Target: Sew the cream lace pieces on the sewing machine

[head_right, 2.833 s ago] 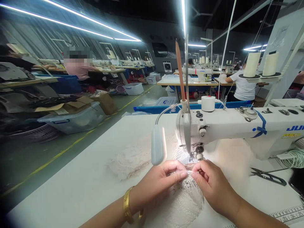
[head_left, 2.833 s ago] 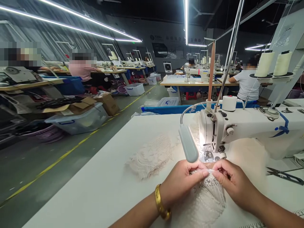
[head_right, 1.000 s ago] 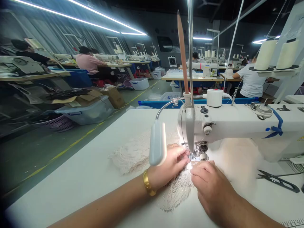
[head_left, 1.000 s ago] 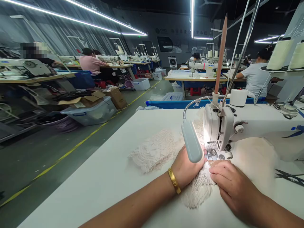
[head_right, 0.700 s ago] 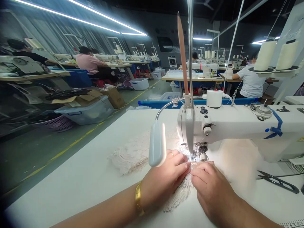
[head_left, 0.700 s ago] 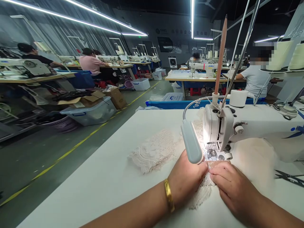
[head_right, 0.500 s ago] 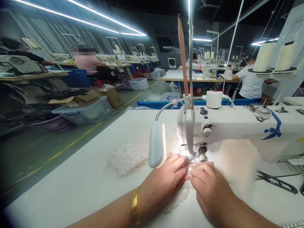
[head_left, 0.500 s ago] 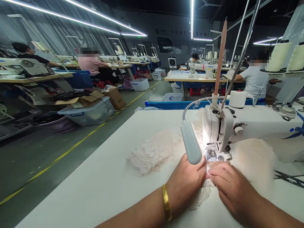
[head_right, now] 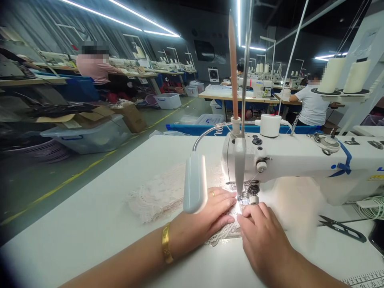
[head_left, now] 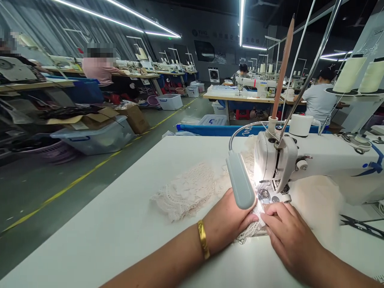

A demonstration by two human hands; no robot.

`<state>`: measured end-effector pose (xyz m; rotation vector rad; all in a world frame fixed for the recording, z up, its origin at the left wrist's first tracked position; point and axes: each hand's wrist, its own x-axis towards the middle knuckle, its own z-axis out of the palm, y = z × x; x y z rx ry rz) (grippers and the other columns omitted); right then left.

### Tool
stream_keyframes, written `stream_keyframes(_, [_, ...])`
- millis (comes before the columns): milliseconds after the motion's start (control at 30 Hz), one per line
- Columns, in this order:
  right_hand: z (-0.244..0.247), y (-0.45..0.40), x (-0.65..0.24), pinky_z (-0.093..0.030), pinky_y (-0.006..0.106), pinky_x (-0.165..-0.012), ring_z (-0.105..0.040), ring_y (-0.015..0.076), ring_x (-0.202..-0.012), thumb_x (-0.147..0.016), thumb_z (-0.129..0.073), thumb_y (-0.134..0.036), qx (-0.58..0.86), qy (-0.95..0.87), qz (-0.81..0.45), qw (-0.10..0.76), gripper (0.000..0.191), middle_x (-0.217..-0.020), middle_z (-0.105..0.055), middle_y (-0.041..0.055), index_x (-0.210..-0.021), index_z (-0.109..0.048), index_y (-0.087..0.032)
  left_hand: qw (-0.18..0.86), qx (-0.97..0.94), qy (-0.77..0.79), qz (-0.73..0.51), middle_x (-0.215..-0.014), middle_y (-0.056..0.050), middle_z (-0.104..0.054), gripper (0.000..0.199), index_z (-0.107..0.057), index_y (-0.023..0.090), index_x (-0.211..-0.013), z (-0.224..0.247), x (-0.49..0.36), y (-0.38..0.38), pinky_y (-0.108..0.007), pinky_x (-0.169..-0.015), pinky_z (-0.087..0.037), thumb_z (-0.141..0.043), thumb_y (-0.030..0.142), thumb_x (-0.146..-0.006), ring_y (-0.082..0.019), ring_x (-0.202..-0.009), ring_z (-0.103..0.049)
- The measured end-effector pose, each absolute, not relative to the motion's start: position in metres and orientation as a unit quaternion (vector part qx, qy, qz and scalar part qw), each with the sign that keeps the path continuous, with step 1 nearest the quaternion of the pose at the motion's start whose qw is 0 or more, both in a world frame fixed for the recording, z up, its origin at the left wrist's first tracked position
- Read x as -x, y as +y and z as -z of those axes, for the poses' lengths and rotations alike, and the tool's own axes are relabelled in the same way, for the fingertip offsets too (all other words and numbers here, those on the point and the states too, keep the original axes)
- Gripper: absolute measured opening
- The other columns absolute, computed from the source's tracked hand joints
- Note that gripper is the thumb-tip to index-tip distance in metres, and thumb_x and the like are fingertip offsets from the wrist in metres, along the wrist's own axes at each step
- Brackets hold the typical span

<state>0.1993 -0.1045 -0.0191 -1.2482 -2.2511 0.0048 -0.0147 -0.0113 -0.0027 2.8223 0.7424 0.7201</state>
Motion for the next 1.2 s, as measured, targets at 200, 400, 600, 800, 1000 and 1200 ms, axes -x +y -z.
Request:
stream_keyframes(200, [0.017, -0.105, -0.198, -0.051, 0.038, -0.074, -0.055, 0.0243, -0.086, -0.096, -0.041, -0.002, 0.468, -0.839, -0.008, 0.277, 0.026, -0.096, -0.059, 0.0088, -0.096, -0.059, -0.021, 0.068, -0.937, 0.245, -0.239, -0.121, -0.009, -0.073, 0.023, -0.061, 0.021, -0.120, 0.005, 0.017, -0.013, -0.052, -0.107, -0.051, -0.056, 0.037, -0.105, -0.030, -0.114, -0.068])
stream_keyframes(400, [0.020, -0.105, -0.196, -0.052, 0.039, -0.075, -0.055, 0.0250, -0.089, -0.094, -0.041, 0.001, 0.462, -0.835, -0.003, 0.298, 0.028, -0.098, -0.060, 0.0093, -0.097, -0.059, -0.020, 0.061, -0.940, 0.244, -0.230, -0.121, -0.007, -0.074, 0.018, -0.063, 0.020, -0.117, 0.007, 0.016, -0.011, -0.051, -0.111, -0.046, -0.061, 0.031, -0.103, -0.028, -0.116, -0.068])
stream_keyframes(600, [0.021, -0.105, -0.196, -0.053, 0.038, -0.073, -0.055, 0.0240, -0.086, -0.093, -0.041, 0.002, 0.455, -0.841, 0.004, 0.291, 0.029, -0.097, -0.060, 0.0086, -0.100, -0.059, -0.021, 0.048, -0.945, 0.242, -0.216, -0.115, -0.005, -0.076, 0.013, -0.064, 0.021, -0.113, 0.006, 0.018, -0.010, -0.050, -0.110, -0.043, -0.062, 0.028, -0.102, -0.027, -0.112, -0.069])
stream_keyframes(800, [0.020, -0.105, -0.197, -0.053, 0.037, -0.072, -0.057, 0.0241, -0.085, -0.093, -0.041, 0.002, 0.456, -0.842, 0.007, 0.289, 0.029, -0.096, -0.061, 0.0085, -0.098, -0.059, -0.021, 0.041, -0.945, 0.245, -0.213, -0.115, -0.006, -0.076, 0.009, -0.064, 0.021, -0.105, 0.005, 0.019, -0.010, -0.051, -0.110, -0.040, -0.060, 0.029, -0.103, -0.028, -0.111, -0.068])
stream_keyframes(1000, [0.018, -0.103, -0.197, -0.055, 0.039, -0.071, -0.058, 0.0250, -0.085, -0.095, -0.041, -0.001, 0.455, -0.846, 0.009, 0.276, 0.028, -0.098, -0.063, 0.0104, -0.103, -0.060, -0.019, 0.021, -0.942, 0.249, -0.224, -0.106, -0.005, -0.075, 0.009, -0.065, 0.020, -0.101, 0.000, 0.016, -0.014, -0.047, -0.103, -0.043, -0.057, 0.023, -0.104, -0.026, -0.103, -0.067])
stream_keyframes(1200, [0.019, -0.100, -0.198, -0.056, 0.043, -0.072, -0.060, 0.0266, -0.086, -0.098, -0.041, -0.006, 0.465, -0.847, 0.016, 0.258, 0.035, -0.103, -0.065, 0.0115, -0.125, -0.058, -0.019, 0.017, -0.949, 0.200, -0.245, -0.091, -0.004, -0.072, 0.022, -0.067, 0.020, -0.093, -0.002, 0.014, -0.021, -0.040, -0.091, -0.045, -0.050, 0.010, -0.101, -0.022, -0.091, -0.066])
